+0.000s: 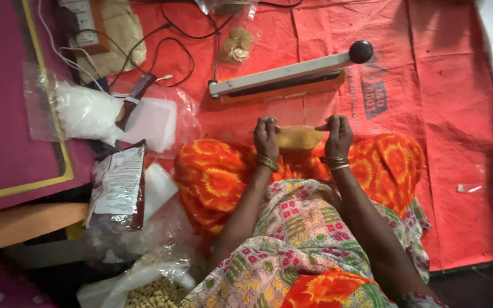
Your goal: The person sits on the floor and repeatedly fills small clear plastic bags with a yellow grain-like substance. She places each filled bag into a heat-sealing machine to seal it, then sets the sealed bag aside. The process is repeated for multiple bags.
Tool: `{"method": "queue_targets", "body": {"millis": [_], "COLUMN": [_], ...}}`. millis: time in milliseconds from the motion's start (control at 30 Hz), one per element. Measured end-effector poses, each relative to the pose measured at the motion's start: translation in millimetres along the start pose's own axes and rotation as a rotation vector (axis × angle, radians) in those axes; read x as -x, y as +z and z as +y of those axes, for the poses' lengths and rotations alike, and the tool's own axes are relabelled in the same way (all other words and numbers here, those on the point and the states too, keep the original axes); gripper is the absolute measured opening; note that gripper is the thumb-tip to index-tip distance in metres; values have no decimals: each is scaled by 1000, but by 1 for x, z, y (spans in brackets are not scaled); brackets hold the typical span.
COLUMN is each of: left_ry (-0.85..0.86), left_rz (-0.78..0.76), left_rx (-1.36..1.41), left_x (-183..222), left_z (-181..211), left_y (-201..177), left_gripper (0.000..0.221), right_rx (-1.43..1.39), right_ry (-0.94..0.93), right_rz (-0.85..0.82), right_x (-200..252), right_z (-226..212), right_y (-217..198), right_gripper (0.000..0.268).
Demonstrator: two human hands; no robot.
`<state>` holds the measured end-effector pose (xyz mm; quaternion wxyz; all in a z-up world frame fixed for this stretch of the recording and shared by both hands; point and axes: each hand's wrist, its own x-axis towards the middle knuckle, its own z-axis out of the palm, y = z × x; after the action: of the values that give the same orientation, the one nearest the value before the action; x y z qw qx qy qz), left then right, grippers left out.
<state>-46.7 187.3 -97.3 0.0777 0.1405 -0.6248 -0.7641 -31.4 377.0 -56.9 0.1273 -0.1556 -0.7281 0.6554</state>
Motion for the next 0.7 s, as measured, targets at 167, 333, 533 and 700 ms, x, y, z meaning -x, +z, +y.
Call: {"method": "queue_targets", "body": {"millis": [167,333,533,700], "left_ry": [-1,15,-34,93], "left_rz": [73,143,189,219], "left_rx": [21,-122,-198,-500], "left_x": [-2,-5,-2,-4], "left_z": [-19,-21,-14,-13], "left_y": [3,9,13,12], "left_gripper": [20,22,21,23], "right_rx": [80,49,304,324], "right_ry": [18,89,-35,30], "right_rz": [98,205,288,297], "right_x": [-6,-11,-4,-3], "right_z": [27,39,40,45], "right_y": [16,26,35,40], "right_gripper": [26,24,24,24]}}
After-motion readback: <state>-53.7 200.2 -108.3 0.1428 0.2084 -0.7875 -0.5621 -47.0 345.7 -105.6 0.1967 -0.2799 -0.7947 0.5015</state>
